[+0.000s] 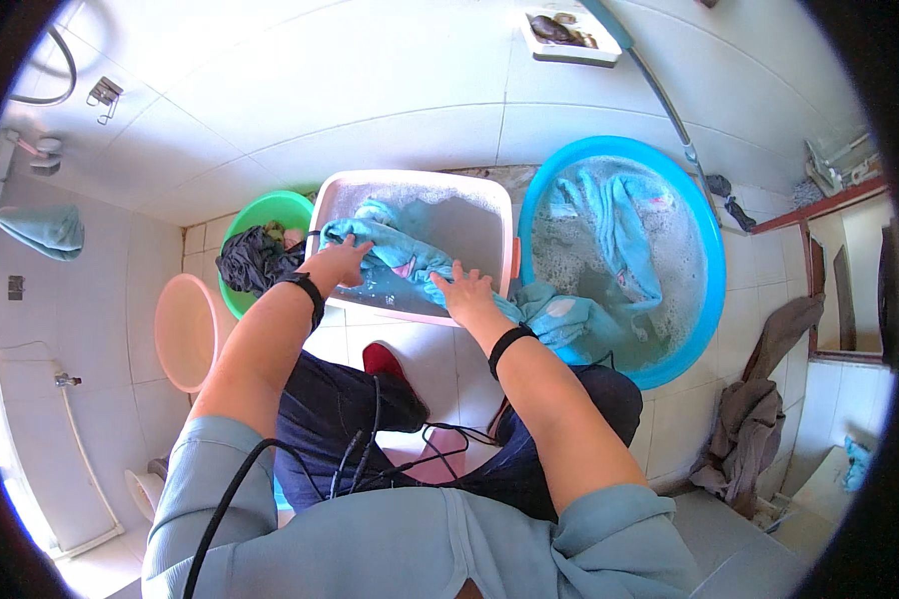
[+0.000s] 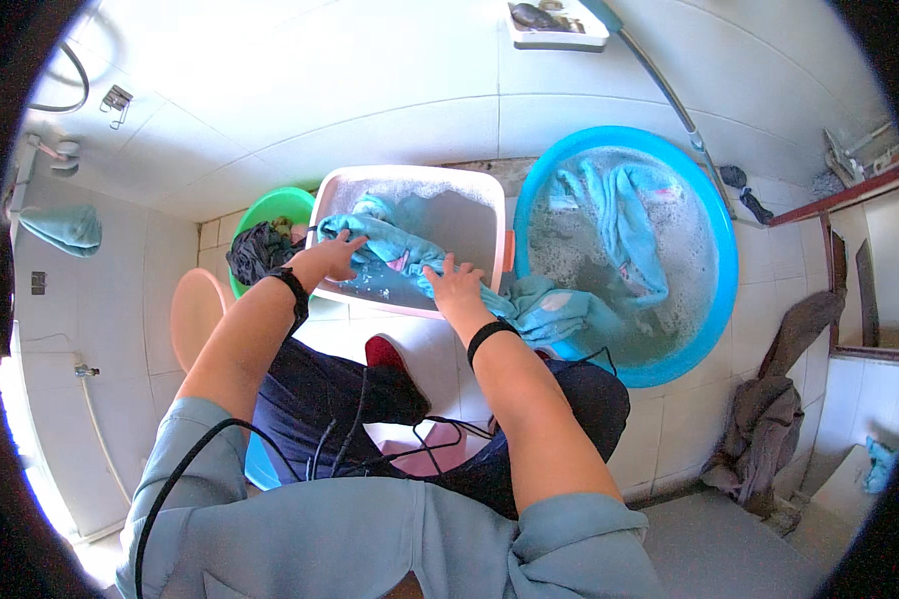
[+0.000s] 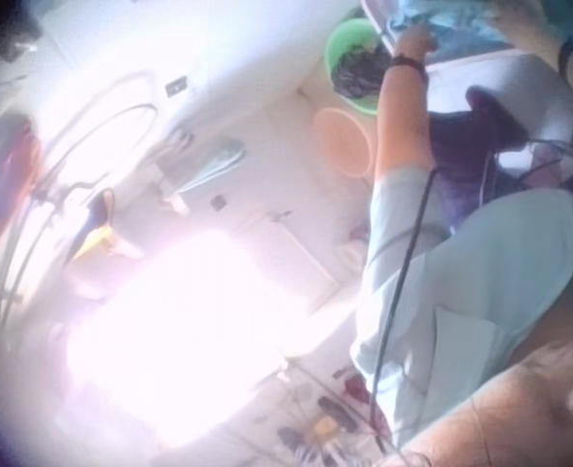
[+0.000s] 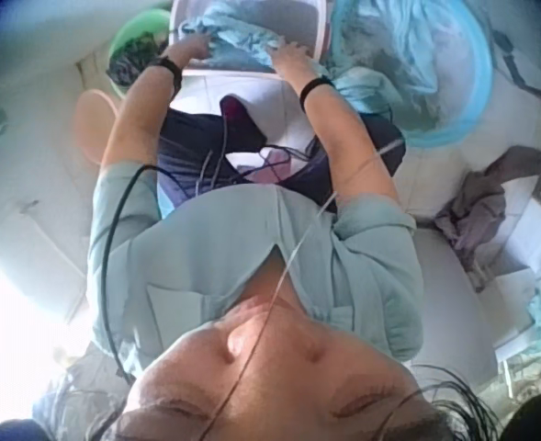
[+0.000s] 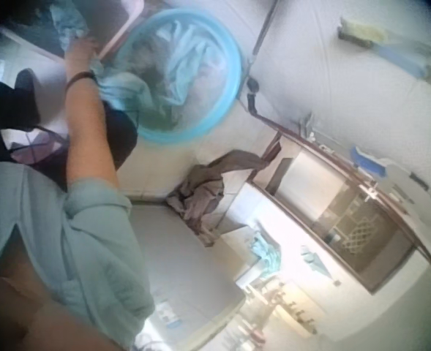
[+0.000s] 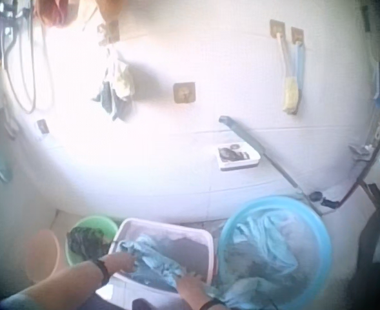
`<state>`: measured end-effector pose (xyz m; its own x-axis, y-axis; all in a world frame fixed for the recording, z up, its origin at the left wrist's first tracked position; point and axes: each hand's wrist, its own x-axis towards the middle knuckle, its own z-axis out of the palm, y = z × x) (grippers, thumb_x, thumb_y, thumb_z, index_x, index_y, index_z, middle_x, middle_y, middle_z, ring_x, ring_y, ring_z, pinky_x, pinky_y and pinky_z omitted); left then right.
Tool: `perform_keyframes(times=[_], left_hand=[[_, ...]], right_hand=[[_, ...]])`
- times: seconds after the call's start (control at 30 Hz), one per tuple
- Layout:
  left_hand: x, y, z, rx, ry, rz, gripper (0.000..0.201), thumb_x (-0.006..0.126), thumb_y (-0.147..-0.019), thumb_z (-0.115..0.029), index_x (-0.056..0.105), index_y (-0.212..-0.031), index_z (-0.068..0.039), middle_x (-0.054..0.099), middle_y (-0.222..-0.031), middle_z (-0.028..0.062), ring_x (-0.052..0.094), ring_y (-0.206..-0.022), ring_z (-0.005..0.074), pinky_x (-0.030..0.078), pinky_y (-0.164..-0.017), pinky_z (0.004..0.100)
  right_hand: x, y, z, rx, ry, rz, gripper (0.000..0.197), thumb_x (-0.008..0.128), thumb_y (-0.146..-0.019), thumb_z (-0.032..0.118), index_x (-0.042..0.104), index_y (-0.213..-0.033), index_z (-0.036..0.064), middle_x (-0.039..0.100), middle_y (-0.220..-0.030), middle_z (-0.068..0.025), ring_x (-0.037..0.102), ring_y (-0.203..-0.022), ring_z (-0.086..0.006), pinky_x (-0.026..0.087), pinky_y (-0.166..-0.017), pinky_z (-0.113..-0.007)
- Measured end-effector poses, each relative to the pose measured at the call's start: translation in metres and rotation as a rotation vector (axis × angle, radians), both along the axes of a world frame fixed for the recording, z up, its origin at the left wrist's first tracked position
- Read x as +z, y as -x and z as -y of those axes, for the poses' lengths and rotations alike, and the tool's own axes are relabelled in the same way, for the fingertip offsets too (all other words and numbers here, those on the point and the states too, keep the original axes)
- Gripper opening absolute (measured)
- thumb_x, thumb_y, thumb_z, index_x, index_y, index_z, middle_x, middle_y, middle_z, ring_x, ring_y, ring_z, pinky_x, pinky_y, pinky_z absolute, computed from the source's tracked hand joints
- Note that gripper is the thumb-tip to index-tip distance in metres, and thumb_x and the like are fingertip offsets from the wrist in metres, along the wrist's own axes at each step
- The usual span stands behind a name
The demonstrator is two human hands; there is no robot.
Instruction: The person hand-washes a blue shirt in a basin of soapy water, scrubs it by hand, wrings the fabric to remove excess water, and then moves the garment between different basins of water.
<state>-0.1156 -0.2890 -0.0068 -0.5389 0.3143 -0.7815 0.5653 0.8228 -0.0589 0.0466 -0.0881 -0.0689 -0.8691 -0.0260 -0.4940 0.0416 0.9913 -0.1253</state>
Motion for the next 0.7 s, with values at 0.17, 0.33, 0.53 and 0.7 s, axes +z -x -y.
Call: perform_keyframes(times=[0.17,0.33,0.53,0.7], left_hand=[[-0.039,-0.001,0.017,-0.066,-0.102,-0.016,0.086,0.072,-0.081,-0.031,0.024,-0.153,-0.025,0.025,-0.156,0.0228,0.038,-0.136,0.0439,0.031,-0.113,0.0547],[-0.049,-0.005,-0.009,-0.115,-0.133,0.087,0.077,0.069,-0.077,-0.024,0.037,-0.147,-0.028,0.042,-0.148,0.0111,0.044,-0.133,0.0379,0.030,-0.110,0.0605],[-0.068,-0.006,-0.015,-0.224,-0.185,0.088,0.071,0.072,-0.077,-0.029,0.045,-0.143,-0.025,0.046,-0.145,0.0099,0.045,-0.131,0.0365,0.026,-0.111,0.0596],[-0.063,-0.015,-0.016,-0.137,-0.208,0.136,0.072,0.074,-0.078,-0.035,0.044,-0.142,-0.021,0.039,-0.150,0.0130,0.037,-0.137,0.0396,0.021,-0.112,0.0636]], right_hand=[[-0.019,0.015,0.008,-0.002,-0.065,0.054,0.053,0.048,-0.095,0.020,0.040,-0.146,0.0317,0.037,-0.150,-0.0177,0.053,-0.119,-0.0435,0.047,-0.089,-0.058],[-0.032,0.022,0.005,-0.038,-0.091,0.219,0.043,0.047,-0.095,0.022,0.050,-0.139,0.0219,0.045,-0.142,-0.0166,0.055,-0.118,-0.0423,0.048,-0.086,-0.061],[-0.062,0.020,0.002,-0.036,-0.136,0.187,0.031,0.049,-0.093,0.019,0.064,-0.120,0.0138,0.066,-0.116,-0.0159,0.063,-0.111,-0.0354,0.052,-0.083,-0.058],[-0.026,0.032,-0.010,-0.244,0.100,0.058,0.025,0.055,-0.086,0.013,0.071,-0.105,0.0101,0.070,-0.109,-0.0167,0.067,-0.104,-0.0338,0.053,-0.085,-0.051]])
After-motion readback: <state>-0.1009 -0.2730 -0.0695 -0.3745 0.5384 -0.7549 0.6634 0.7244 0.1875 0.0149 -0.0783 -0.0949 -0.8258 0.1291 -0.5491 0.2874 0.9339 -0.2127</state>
